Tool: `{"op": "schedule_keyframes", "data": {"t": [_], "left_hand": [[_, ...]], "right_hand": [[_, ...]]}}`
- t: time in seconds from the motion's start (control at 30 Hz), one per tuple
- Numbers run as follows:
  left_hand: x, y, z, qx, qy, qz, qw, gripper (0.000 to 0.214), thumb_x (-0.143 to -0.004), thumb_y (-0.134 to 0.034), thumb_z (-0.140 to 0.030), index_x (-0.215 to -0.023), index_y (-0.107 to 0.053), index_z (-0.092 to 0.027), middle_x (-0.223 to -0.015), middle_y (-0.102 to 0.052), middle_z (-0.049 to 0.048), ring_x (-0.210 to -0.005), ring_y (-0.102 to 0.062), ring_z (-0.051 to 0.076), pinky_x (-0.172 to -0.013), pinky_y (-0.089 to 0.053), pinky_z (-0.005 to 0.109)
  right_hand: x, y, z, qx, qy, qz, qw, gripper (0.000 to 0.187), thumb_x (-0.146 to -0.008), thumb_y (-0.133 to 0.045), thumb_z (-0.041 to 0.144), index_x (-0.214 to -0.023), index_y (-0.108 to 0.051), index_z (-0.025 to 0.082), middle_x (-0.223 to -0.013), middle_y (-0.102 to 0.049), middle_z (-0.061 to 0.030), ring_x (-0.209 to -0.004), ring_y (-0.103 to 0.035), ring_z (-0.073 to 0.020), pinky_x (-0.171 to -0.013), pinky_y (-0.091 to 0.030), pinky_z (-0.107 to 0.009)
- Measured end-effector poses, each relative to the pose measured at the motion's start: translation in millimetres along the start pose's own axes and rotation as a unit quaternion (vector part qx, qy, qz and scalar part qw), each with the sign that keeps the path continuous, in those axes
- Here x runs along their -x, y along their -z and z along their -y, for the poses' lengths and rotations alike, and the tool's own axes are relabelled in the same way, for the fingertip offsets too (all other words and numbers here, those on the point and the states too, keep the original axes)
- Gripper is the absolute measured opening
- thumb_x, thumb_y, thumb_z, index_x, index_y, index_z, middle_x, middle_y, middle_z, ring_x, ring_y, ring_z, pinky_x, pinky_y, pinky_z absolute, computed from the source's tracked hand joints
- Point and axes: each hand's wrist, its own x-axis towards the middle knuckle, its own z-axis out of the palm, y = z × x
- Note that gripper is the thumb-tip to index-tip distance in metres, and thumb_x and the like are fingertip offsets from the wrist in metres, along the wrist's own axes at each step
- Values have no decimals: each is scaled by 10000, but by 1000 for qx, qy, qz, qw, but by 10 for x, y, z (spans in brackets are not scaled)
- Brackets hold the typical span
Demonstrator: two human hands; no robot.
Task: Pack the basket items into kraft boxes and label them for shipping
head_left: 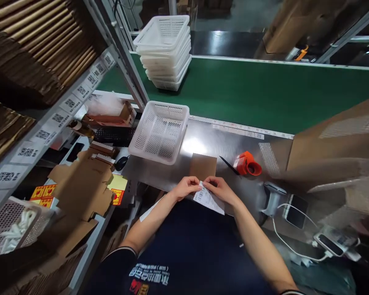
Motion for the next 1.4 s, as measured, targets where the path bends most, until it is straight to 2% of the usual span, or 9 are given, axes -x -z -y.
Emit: {"op": "schedule_keyframes", "data": {"t": [0.13, 0.3, 0.53, 0.77, 0.93, 1.03, 1.13, 1.27, 1.4], "left_hand": [[32, 42, -169, -13, 42, 79, 996, 601, -596, -948, -604, -847, -663, -137, -685, -690, 12, -566, -662, 140, -556, -534, 251], [16, 42, -324, -56, 75, 143, 985, 577, -590, -963, -579, -799, -689, -116, -698, -725, 41, -537, -674, 128, -536, -556, 236], [-29, -11, -378, -57, 91, 177, 978, 558, -566, -975, -551, -775, -721, -100, -695, -748, 65, -521, -681, 140, -489, -545, 227], [-81, 25, -271, -18, 92, 194, 977, 533, -525, -1003, -499, -701, -683, -110, -643, -736, 59, -473, -658, 133, -458, -534, 215], [-147, -14, -118, 76, 81, 183, 977, 449, -601, -951, -431, -705, -628, -136, -523, -640, -1, -403, -587, 110, -410, -443, 181], [-179, -35, -71, 122, 82, 140, 979, 335, -694, -883, -343, -785, -645, -125, -548, -614, -30, -401, -537, 67, -419, -390, 159], [-212, -22, -38, 148, 110, 111, 977, 256, -742, -832, -281, -793, -636, -125, -586, -613, -34, -413, -518, 54, -427, -381, 162], [-249, 45, 102, 128, 202, 49, 970, 174, -810, -763, -251, -802, -645, -123, -573, -604, -32, -412, -517, 60, -430, -381, 164], [-210, 167, 411, 78, 268, -22, 960, 147, -838, -713, -211, -746, -633, -129, -545, -604, -26, -401, -553, 81, -404, -372, 156]], "right_hand": [[59, 162, 293, 37, 5, 80, 996, 478, -849, -692, 652, -777, -694, 180, -719, -631, -7, -679, -517, -146, -625, -394, -279], [112, 300, 569, 58, -28, 176, 982, 418, -838, -717, 587, -796, -714, 171, -685, -628, 5, -634, -504, -132, -579, -363, -265], [166, 336, 694, 17, -53, 193, 980, 352, -806, -763, 525, -784, -726, 176, -629, -592, 26, -577, -459, -110, -516, -308, -244], [142, 315, 616, 8, -25, 196, 980, 481, -778, -792, 644, -785, -663, 182, -672, -605, 27, -592, -478, -108, -537, -367, -239], [103, 190, 442, 5, 47, 86, 995, 547, -816, -752, 724, -756, -661, 188, -729, -636, -6, -688, -550, -147, -649, -463, -281], [84, 119, 289, 7, 119, -1, 993, 512, -846, -750, 713, -882, -740, 202, -852, -692, -41, -829, -628, -197, -801, -529, -343], [81, 70, 103, 23, 165, -42, 985, 455, -882, -742, 683, -983, -803, 243, -953, -696, -58, -921, -659, -218, -891, -548, -389], [9, 50, -165, 50, 166, -102, 980, 399, -885, -746, 655, -841, -807, 263, -978, -690, -68, -951, -666, -233, -921, -560, -422], [-314, 124, -418, 68, 130, -244, 959, 361, -879, -729, 592, -797, -772, 244, -973, -695, -81, -992, -651, -269, -993, -529, -490]]}}
